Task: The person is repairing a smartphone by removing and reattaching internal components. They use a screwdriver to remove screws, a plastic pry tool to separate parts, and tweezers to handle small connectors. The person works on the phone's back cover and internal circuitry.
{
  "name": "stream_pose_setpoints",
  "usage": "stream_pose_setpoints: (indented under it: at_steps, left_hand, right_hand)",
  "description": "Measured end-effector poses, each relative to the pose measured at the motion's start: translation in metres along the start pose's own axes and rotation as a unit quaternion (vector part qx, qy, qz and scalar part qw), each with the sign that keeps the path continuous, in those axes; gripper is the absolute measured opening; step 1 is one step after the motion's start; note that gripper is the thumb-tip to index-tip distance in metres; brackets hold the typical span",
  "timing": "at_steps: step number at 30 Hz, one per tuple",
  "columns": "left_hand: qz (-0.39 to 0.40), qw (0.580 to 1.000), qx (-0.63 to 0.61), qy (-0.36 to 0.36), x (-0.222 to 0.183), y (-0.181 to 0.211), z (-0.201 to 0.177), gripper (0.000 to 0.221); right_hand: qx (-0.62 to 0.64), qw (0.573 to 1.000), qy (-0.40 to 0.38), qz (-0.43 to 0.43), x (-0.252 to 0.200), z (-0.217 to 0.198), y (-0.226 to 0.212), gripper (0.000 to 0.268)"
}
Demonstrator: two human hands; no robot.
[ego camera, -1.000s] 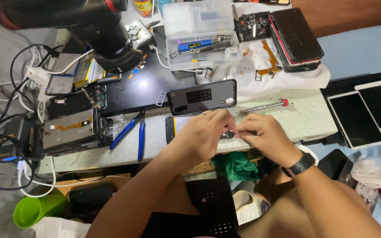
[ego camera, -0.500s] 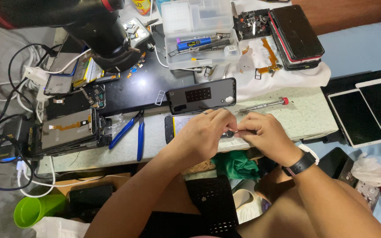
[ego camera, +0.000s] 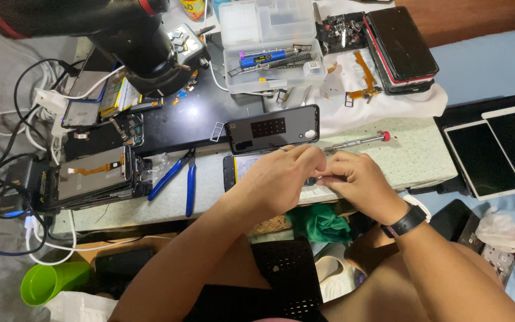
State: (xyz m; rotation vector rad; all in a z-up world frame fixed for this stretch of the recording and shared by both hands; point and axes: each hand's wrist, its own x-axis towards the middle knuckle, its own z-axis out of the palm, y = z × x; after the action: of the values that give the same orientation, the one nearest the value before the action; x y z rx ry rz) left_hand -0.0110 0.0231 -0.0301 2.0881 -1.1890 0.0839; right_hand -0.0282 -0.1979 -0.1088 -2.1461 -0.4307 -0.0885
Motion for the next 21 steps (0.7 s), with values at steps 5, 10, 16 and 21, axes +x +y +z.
stream_pose_setpoints:
  at_steps: [5, 10, 16, 21]
  left_hand:
    - [0.005, 0.999, -0.016, -0.051, 0.005, 0.001, -0.005, 0.027]
    - [-0.024, 0.997, 0.023, -0.071, 0.012, 0.003, -0.004, 0.021]
    - [-0.028, 0.995, 0.054, -0.083, 0.015, 0.004, -0.002, 0.017]
    - [0.033, 0.997, -0.002, -0.076, 0.012, 0.001, -0.004, 0.025]
  right_hand:
    - [-0.016, 1.000, 0.001, 0.003, 0.000, 0.000, 0.002, 0.016]
    - [-0.011, 1.000, 0.002, -0.008, 0.001, 0.000, 0.001, 0.020]
    - [0.012, 1.000, 0.006, -0.022, 0.000, -0.002, -0.001, 0.020]
    - [-0.009, 1.000, -0.001, -0.020, 0.001, -0.003, -0.001, 0.014]
